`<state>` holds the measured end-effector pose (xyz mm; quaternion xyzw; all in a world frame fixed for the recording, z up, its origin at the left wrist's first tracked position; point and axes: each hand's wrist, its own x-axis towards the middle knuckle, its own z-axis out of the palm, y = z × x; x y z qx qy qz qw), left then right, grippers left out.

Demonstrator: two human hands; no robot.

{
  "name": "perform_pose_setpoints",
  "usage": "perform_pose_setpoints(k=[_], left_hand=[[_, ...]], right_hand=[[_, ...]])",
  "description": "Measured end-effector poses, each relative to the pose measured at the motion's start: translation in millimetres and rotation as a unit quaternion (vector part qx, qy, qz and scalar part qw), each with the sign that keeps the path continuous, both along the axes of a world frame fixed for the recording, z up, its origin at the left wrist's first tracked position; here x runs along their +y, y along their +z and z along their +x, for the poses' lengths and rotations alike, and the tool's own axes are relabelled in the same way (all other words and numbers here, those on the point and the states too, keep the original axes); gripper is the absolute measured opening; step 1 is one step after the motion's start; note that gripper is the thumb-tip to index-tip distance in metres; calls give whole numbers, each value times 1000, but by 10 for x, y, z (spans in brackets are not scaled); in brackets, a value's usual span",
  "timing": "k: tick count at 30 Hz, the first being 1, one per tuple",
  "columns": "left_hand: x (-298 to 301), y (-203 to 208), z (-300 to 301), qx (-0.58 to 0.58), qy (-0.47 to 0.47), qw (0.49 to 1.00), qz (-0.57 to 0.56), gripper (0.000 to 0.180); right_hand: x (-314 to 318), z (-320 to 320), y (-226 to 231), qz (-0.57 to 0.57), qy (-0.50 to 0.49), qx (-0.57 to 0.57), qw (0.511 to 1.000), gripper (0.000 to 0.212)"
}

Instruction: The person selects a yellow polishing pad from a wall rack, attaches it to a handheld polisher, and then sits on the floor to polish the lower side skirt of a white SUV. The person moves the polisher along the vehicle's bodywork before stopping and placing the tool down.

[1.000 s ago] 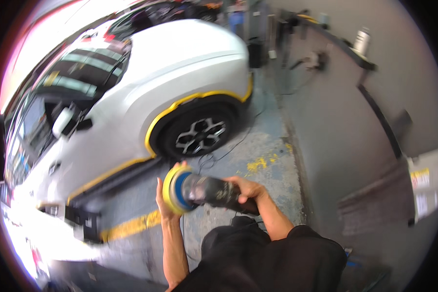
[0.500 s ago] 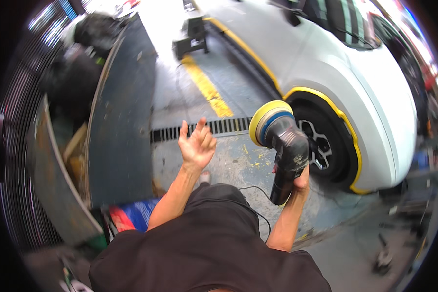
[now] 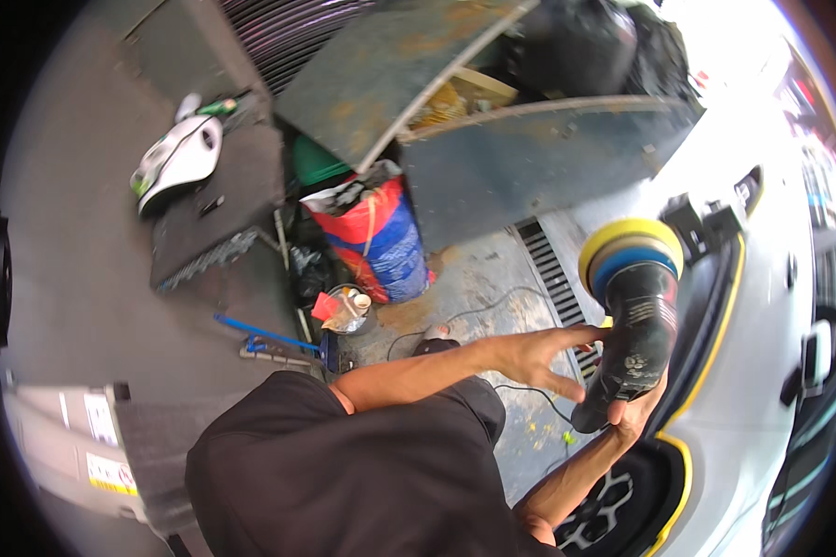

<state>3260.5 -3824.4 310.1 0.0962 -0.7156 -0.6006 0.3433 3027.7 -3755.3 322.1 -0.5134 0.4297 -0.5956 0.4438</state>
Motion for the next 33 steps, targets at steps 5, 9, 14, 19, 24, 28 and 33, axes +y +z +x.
perform_pose_setpoints(k=[5, 9, 14, 19, 24, 28, 33], left_hand=[[-5, 180, 478, 126, 103, 981, 104, 94], [36, 169, 1110, 166, 215, 957, 106, 89], [169, 368, 1900, 221, 382, 893, 93, 94], [169, 554, 2781, 311, 554, 772, 31, 82], [115, 570, 3664, 195, 780, 594, 41, 70], [91, 439, 4486, 52, 844, 534, 21, 70], [-165, 227, 5405, -15, 912, 410, -12, 81]], right_hand=[[-519, 927, 255, -18, 76, 25, 997, 136], [-735, 1703, 549, -48, 201, 41, 978, 131], [-952, 2673, 743, -58, 279, 21, 958, 130], [-1104, 3702, 339, -146, 317, 169, 922, 133], [-942, 4935, -169, -112, 289, 187, 932, 92], [-1172, 5632, -122, -127, 374, 211, 894, 76], [-1688, 6451, 115, -163, 466, 238, 836, 80]])
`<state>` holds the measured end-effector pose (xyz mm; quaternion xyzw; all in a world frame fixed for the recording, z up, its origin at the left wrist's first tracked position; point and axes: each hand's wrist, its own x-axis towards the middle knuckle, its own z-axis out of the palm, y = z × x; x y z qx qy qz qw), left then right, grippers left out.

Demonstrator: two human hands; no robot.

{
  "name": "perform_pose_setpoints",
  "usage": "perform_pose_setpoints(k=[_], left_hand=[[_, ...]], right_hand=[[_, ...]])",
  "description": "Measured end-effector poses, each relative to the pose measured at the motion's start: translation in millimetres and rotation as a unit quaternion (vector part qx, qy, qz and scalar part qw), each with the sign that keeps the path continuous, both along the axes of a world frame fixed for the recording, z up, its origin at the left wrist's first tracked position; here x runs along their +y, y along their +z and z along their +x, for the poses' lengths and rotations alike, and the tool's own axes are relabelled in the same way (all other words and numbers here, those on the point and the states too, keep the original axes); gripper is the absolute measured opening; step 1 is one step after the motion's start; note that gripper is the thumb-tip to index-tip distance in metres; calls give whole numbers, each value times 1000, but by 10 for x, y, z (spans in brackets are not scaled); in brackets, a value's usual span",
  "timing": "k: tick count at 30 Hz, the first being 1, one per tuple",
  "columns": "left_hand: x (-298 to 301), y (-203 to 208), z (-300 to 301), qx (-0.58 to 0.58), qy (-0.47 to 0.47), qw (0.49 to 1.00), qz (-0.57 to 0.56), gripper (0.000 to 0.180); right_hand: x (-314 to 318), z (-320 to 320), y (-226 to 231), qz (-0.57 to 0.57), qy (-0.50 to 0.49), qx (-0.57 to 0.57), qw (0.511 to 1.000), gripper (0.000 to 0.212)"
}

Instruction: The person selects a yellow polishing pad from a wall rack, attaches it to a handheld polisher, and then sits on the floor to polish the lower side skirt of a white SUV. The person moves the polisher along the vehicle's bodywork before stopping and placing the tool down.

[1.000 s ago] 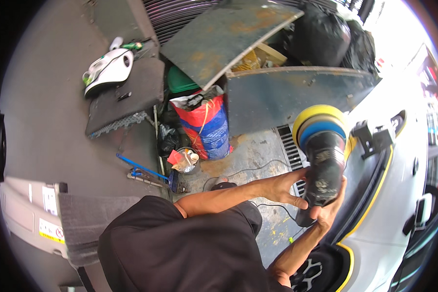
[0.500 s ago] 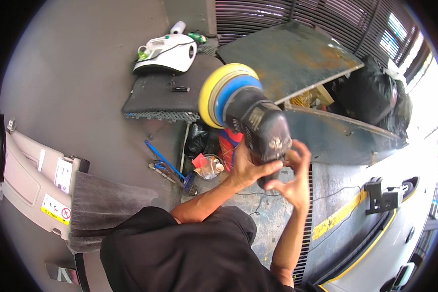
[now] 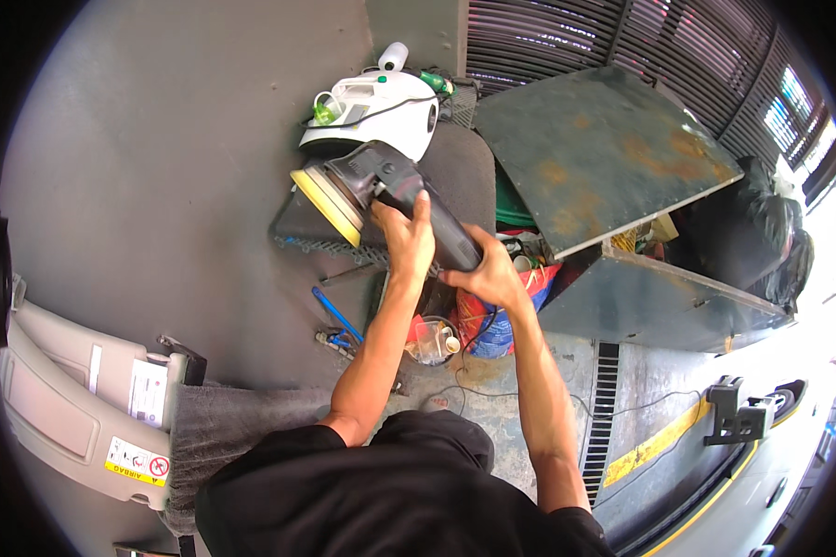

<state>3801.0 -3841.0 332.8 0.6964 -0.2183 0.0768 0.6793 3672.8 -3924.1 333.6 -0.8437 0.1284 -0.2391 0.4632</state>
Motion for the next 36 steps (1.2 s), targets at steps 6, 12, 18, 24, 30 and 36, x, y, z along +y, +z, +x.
perform_pose_setpoints(k=[6, 12, 18, 24, 30, 36], left_hand=[[-216, -178, 837, 149, 72, 986, 32, 98], [-36, -247, 887, 57, -7, 950, 308, 97], [-139, -298, 504, 18, -128, 957, 261, 91], [-7, -523, 490, -80, -99, 955, 267, 82], [48, -625, 255, -229, -23, 929, 290, 64], [106, -544, -562, -279, -171, 942, 69, 21]], right_hand=[[-556, 879, 217, 46, 103, 184, 976, 86], [-777, 1466, -162, -77, 90, 151, 981, 84], [-714, 1447, -326, -136, 81, 39, 987, 59], [-546, 788, -226, -150, -23, -22, 988, 87], [-658, -703, -598, -37, -183, -15, 982, 81], [-205, -3416, -2195, 40, -410, 241, 879, 71]])
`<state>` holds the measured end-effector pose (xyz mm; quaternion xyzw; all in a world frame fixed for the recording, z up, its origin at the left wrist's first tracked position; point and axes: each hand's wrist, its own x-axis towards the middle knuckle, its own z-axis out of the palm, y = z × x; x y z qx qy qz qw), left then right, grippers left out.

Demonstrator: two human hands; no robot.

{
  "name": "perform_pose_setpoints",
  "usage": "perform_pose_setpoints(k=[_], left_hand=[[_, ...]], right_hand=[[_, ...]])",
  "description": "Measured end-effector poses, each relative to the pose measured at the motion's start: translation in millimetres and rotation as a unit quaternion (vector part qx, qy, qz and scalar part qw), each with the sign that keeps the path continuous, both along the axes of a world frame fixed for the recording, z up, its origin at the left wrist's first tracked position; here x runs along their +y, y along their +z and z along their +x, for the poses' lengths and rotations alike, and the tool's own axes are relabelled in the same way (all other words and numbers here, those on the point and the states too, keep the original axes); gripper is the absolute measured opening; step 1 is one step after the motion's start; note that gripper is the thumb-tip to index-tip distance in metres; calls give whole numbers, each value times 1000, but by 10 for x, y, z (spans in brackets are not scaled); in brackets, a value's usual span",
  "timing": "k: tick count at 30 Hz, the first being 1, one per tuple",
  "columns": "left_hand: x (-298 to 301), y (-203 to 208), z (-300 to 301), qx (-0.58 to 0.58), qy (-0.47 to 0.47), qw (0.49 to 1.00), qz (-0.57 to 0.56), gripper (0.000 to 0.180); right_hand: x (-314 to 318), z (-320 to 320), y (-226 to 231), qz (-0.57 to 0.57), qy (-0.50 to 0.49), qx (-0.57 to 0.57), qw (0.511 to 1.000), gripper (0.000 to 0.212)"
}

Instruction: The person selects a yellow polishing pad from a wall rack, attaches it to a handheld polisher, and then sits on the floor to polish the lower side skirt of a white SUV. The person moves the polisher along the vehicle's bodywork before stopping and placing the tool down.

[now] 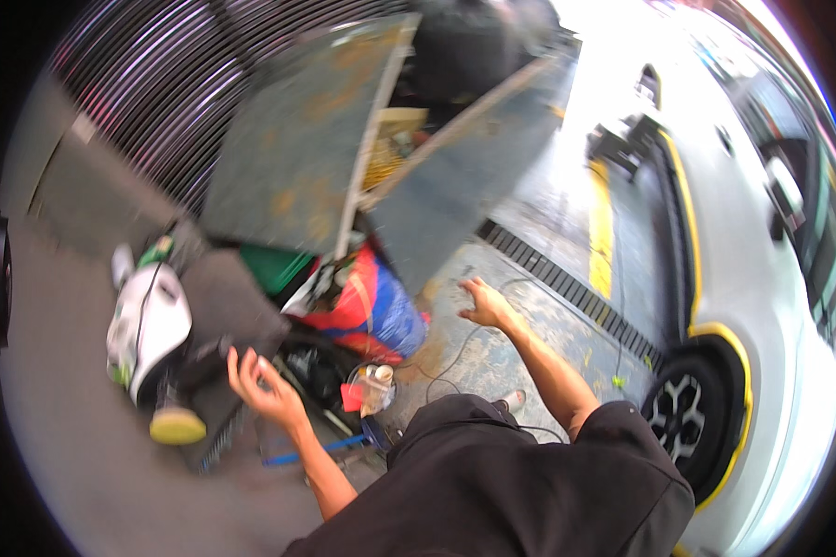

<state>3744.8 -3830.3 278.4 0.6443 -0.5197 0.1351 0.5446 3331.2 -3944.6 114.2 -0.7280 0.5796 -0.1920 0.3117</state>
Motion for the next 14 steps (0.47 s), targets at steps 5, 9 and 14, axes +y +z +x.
perform_pose_setpoints(k=[5, 9, 14], left_hand=[[41, -800, -752, 101, -252, 952, 140, 18], [213, -2013, -1075, 95, -308, 846, 425, 21], [780, -2327, -1641, -6, -400, 556, 728, 24]], right_hand=[[1790, -1999, -1513, 164, -145, 139, 966, 68], [3613, -2406, -2096, 338, -209, 157, 904, 66], [5085, -2096, -1912, 472, -246, -122, 838, 38]])
